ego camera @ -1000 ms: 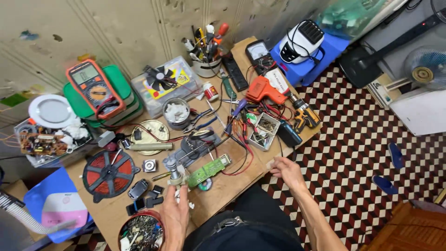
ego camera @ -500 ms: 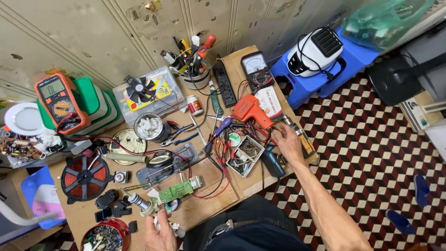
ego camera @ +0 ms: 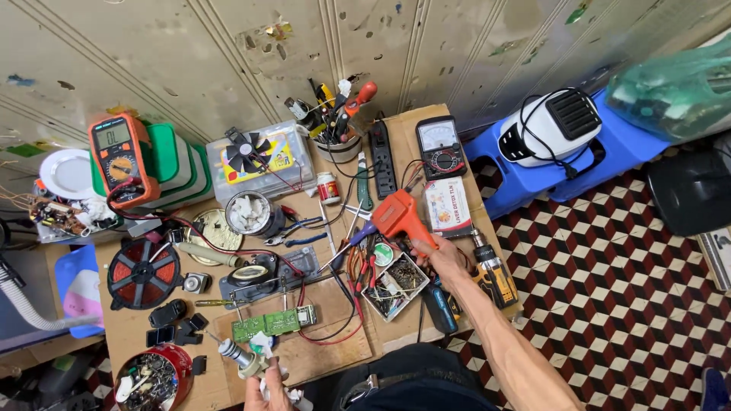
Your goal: Repairing and cleaning an appliance component at a workbench.
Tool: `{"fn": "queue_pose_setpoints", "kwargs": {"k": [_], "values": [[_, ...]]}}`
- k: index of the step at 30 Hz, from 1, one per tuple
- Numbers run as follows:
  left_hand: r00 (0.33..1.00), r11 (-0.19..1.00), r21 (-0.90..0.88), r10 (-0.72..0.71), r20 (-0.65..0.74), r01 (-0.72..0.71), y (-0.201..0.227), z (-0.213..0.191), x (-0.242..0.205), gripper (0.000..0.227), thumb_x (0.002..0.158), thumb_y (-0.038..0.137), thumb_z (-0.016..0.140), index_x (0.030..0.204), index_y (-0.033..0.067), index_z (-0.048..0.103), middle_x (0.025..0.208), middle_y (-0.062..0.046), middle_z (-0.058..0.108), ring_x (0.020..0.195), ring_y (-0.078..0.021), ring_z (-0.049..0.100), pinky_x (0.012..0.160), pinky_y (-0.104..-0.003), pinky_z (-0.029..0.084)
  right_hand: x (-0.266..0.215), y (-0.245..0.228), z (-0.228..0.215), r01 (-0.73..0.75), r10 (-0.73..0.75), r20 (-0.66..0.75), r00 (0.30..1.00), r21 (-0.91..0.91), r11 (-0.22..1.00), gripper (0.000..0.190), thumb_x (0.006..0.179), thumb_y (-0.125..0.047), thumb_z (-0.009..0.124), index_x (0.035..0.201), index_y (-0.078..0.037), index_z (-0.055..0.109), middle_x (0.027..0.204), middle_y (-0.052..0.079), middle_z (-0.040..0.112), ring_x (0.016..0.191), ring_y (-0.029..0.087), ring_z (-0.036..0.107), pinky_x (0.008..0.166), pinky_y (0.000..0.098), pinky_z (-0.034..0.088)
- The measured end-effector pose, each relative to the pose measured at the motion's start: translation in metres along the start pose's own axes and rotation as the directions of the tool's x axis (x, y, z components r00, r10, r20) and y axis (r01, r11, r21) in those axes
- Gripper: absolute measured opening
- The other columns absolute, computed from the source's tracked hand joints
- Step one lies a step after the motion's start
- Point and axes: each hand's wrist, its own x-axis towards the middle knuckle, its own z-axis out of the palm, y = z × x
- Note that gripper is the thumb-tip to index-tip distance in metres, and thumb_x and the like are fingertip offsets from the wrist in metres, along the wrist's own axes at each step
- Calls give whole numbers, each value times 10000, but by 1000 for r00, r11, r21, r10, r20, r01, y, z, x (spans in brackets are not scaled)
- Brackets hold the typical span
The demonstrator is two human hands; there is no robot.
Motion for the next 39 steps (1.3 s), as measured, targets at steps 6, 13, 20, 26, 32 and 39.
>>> {"fn": "queue_pose_setpoints", "kwargs": {"k": [6, 13, 20, 26, 32, 39], "values": [[994, 976, 209, -80, 81, 61, 17, 7, -11, 293, 1027, 184, 622, 1258, 12, 674, 944, -53, 720, 789, -83, 641, 715, -234, 531, -1, -27, 34, 118, -74, 174, 982, -261, 958, 294, 931, -234, 747, 1086, 15, 738, 749, 15, 640, 609, 76, 509, 556, 251, 422], [982, 829, 530, -180, -50, 179, 90, 44, -23, 288, 966, 247, 674, 1216, 124, 745, 812, -79, 778, 721, -103, 714, 679, -259, 549, 14, -96, 47, 124, 9, 230, 973, -559, 820, 411, 873, -267, 737, 1266, -157, 698, 694, -37, 642, 521, 88, 500, 494, 270, 425], [934, 747, 577, -349, -83, 330, 131, 61, -21, 358, 941, 311, 672, 1253, 142, 719, 847, -91, 802, 794, -119, 747, 730, -287, 547, 61, -93, 68, 208, 44, 376, 926, -604, 769, 481, 892, -302, 756, 1340, -133, 711, 783, 27, 625, 582, 132, 541, 552, 315, 474], [910, 705, 620, -412, -37, 344, 141, 66, -17, 365, 954, 335, 646, 1269, 163, 715, 837, -87, 793, 759, -139, 724, 712, -304, 546, 51, -99, 2, 283, -204, 197, 959, -648, 707, 567, 994, -372, 674, 1452, -66, 535, 1377, 163, 607, 1275, 255, 560, 1074, 414, 419], [916, 731, 618, -399, 42, 290, 121, 67, -21, 341, 956, 337, 651, 1223, 140, 728, 832, -83, 796, 772, -128, 730, 727, -291, 549, 50, -78, -41, 29, -367, -244, 897, -798, 602, 895, 810, -406, 801, 1520, -49, 388, 1466, 252, 469, 1379, 382, 457, 1153, 470, 395], [919, 754, 606, -384, 94, 253, 153, 84, -33, 347, 961, 317, 626, 1251, 141, 697, 876, -67, 780, 801, -107, 712, 741, -276, 539, 31, -93, 4, -188, -228, -328, 917, -858, 478, 1305, 651, -435, 933, 1617, -98, 123, 1563, 247, 245, 1445, 430, 250, 1153, 535, 316]]}}
